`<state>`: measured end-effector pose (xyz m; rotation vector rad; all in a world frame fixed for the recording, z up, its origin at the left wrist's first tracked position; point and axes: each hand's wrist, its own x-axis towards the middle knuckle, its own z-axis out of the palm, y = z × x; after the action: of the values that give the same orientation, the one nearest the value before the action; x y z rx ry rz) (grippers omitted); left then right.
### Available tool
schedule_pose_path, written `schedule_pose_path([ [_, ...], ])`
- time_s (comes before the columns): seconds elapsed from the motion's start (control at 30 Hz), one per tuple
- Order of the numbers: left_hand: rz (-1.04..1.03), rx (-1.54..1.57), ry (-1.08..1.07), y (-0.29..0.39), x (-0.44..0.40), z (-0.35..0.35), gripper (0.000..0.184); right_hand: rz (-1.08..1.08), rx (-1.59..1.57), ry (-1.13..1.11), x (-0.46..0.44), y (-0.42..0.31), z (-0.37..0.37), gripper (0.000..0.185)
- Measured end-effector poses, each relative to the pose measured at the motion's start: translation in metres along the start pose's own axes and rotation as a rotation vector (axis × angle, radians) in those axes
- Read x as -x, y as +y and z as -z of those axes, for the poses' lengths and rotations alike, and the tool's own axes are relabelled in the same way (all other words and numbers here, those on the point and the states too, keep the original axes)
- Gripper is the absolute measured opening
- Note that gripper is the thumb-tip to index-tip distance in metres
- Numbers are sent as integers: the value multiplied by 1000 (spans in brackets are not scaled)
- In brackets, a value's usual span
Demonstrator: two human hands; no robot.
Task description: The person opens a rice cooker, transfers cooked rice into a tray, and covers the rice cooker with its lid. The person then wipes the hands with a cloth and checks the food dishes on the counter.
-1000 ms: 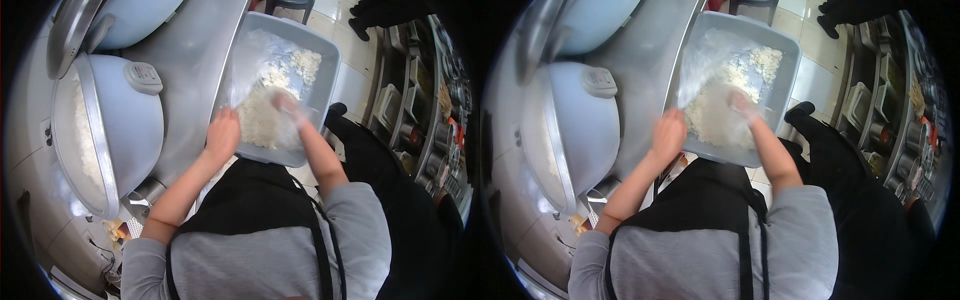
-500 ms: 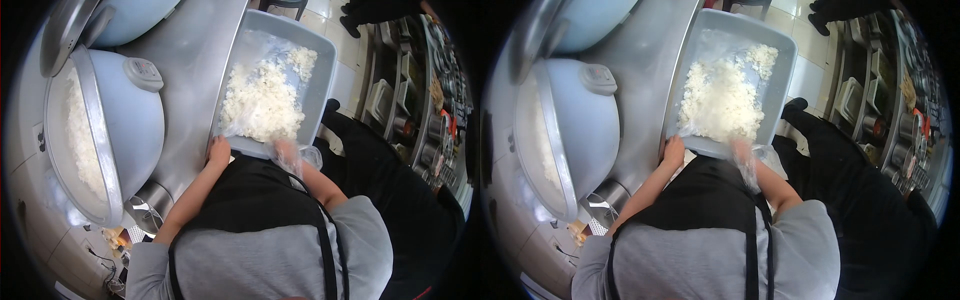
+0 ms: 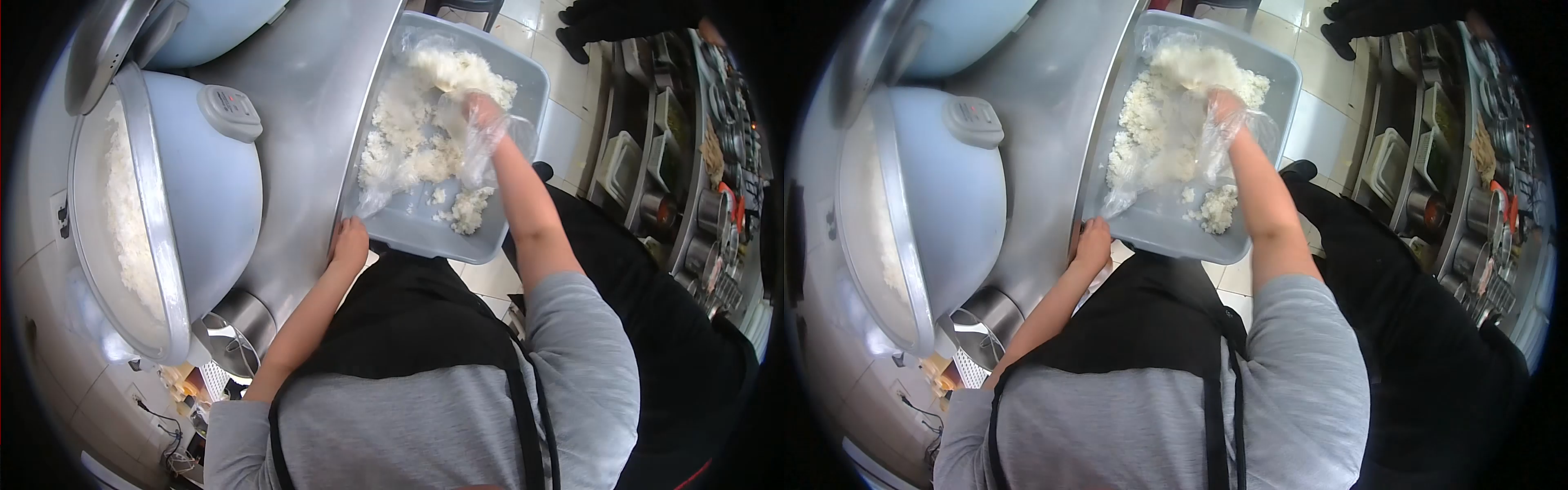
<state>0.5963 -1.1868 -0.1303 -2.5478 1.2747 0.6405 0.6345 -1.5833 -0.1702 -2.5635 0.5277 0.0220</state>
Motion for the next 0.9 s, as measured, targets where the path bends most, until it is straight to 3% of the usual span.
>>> schedule_pose_path([
  [0.17,111,374,-77,7,-4,39,19,-49,-118,-276,119,-45,69,19],
  [0.23,99,457,-32,13,-19,74,20,-130,306,-1000,158,-98,89,26],
  [0.33,-12,496,230,19,-52,119,17,-342,719,-747,216,-27,-51,28],
  [0.4,-20,472,214,17,-82,153,30,135,370,-717,175,-22,14,18],
  [0.53,-62,345,277,13,-141,211,31,-179,483,-569,86,9,23,25],
  [0.63,-66,362,450,15,-160,235,32,-134,585,-421,66,17,31,23],
  [0.7,-62,279,433,17,-156,245,31,-179,433,-289,63,7,59,22],
  [0.73,-59,194,415,16,-153,249,31,-183,433,-338,67,4,69,21],
  [0.8,-6,113,636,9,-167,198,28,-158,521,-352,72,28,60,21],
  [0.87,-86,251,608,21,-125,205,30,64,445,-116,104,18,94,25],
  [0.9,-199,292,464,21,-82,234,33,27,305,40,110,50,81,30],
])
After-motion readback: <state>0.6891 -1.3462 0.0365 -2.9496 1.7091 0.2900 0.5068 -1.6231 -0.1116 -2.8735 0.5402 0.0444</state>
